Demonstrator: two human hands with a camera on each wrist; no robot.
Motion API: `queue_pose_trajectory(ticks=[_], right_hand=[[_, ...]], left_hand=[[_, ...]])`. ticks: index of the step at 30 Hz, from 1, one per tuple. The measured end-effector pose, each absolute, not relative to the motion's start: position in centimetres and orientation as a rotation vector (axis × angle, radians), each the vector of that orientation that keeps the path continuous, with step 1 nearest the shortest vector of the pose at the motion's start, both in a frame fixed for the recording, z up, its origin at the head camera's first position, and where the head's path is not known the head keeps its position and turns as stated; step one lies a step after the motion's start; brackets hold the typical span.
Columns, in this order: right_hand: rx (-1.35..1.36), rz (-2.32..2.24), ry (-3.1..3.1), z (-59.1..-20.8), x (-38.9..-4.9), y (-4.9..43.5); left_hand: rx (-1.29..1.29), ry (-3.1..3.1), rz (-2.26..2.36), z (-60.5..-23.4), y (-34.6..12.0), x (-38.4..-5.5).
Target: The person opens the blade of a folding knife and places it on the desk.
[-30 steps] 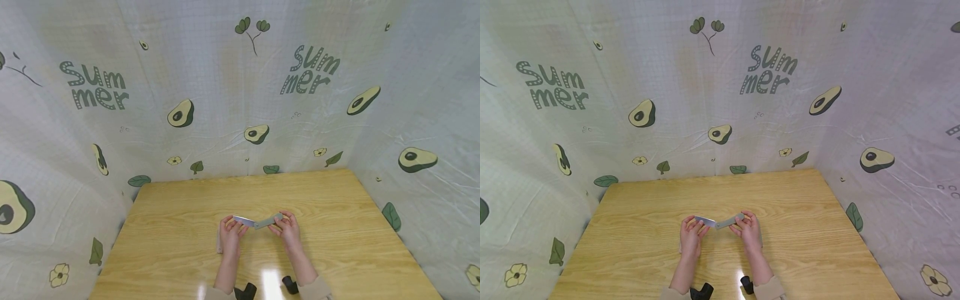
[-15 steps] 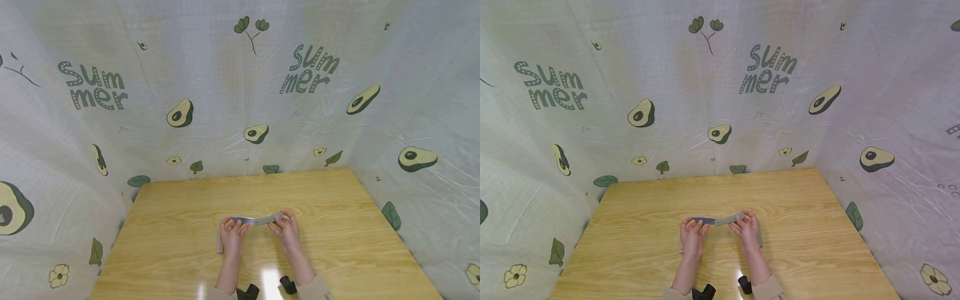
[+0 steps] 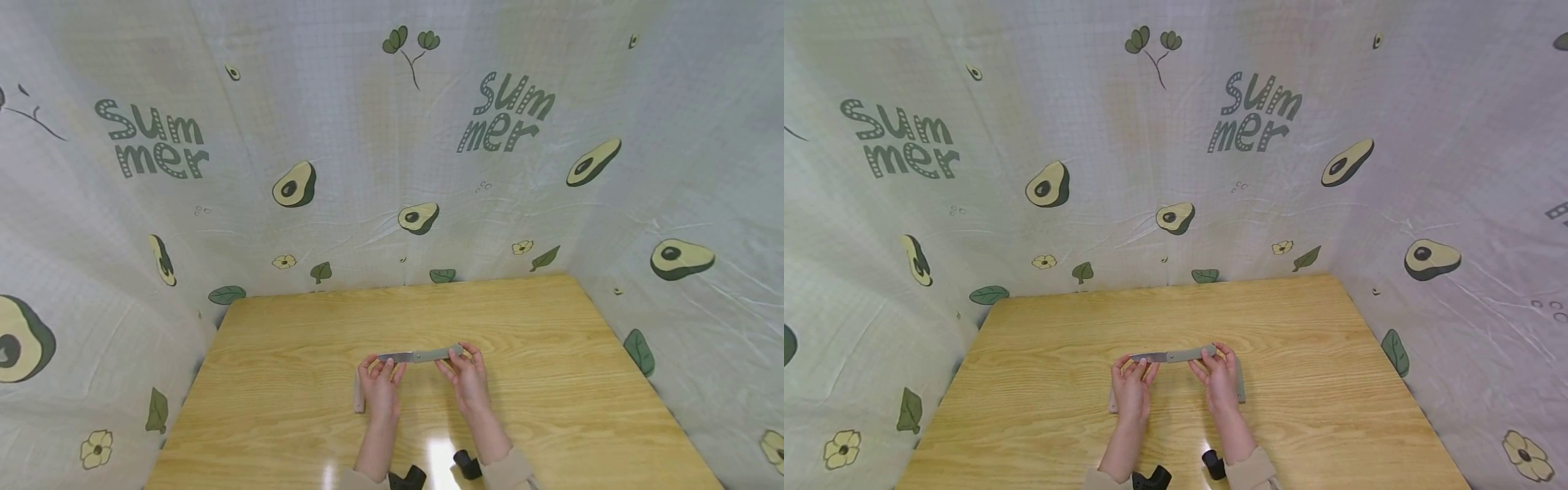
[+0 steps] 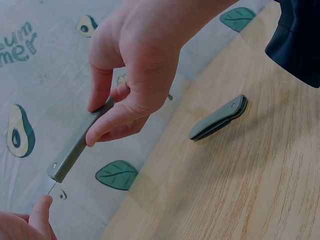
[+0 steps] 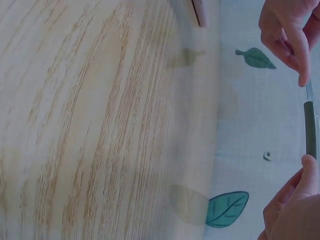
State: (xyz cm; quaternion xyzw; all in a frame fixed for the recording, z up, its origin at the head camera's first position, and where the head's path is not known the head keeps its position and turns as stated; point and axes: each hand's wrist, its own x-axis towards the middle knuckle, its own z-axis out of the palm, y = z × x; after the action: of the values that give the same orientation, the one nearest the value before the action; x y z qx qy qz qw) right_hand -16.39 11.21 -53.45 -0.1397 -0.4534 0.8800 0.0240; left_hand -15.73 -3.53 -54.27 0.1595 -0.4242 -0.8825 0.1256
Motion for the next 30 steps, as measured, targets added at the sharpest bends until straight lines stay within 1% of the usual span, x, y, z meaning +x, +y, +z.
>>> queue_pose_trajectory(ticks=[12,19,23,30], right_hand=[[-0.380,2.756,-1.307,-53.5,-16.4,11.3],[-0.408,2.774,-1.277,-53.7,-16.7,11.4],[-0.437,2.762,-1.343,-54.0,-17.0,11.5],[-0.395,2.638,-1.644,-54.8,-17.4,11.7]], left_hand=[[0.448,-1.221,-2.574,-54.2,-3.1,-15.8],[0.518,-1.187,-2.564,-54.4,-3.1,-16.0],[0.552,-1.160,-2.548,-54.8,-3.2,-16.2],[0.564,-1.164,-2.512,-55.7,-3.5,-16.5]])
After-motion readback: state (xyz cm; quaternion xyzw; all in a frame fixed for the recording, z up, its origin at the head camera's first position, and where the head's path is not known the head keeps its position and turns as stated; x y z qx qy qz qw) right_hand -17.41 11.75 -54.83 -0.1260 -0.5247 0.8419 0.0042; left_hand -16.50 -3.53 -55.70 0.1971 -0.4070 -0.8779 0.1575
